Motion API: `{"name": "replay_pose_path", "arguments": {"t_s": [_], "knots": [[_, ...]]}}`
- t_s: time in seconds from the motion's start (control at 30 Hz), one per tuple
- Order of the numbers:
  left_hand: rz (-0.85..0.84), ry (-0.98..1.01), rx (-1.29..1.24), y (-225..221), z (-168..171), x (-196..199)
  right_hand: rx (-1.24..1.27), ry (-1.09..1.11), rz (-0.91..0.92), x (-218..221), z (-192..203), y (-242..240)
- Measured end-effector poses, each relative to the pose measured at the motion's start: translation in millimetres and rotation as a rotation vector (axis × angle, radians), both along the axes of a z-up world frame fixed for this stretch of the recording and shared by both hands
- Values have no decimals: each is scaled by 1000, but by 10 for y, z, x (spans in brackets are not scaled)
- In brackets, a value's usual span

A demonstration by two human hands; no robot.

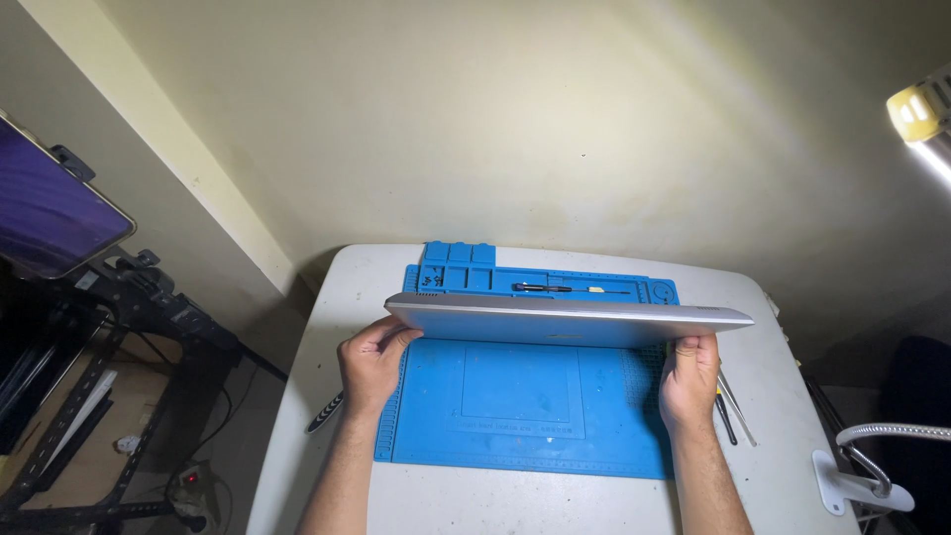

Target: Prying open a laptop case, removing the back cover, and manipulating internal electronic components.

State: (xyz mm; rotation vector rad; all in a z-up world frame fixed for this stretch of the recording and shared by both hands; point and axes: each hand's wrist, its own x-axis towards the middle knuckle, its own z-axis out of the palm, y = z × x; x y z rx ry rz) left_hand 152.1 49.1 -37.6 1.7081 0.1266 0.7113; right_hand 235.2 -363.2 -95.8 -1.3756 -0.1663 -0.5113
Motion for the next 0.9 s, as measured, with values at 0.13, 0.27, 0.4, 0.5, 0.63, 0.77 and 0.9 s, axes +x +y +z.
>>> {"name": "replay_pose_path", "arguments": {"t_s": [0.13,0.27,0.4,0.5,0.63,0.77,0.9], "knots": [[10,-6,68,42,47,15,12,0,10,-42,97,48],[-32,120,133,30,188,-1,-9,26,-1,-43,120,60],[-11,235,350,16,61,50,-27,40,11,-22,57,10],[-7,246,402,77,-96,121,-21,35,8,-29,54,14],[-37,272,479,112,-52,117,-44,52,10,73,-92,-64],[-89,314,580,37,237,32,-41,49,7,26,-9,-18],[-42,187,755,91,32,104,-32,51,3,-72,166,74]]}}
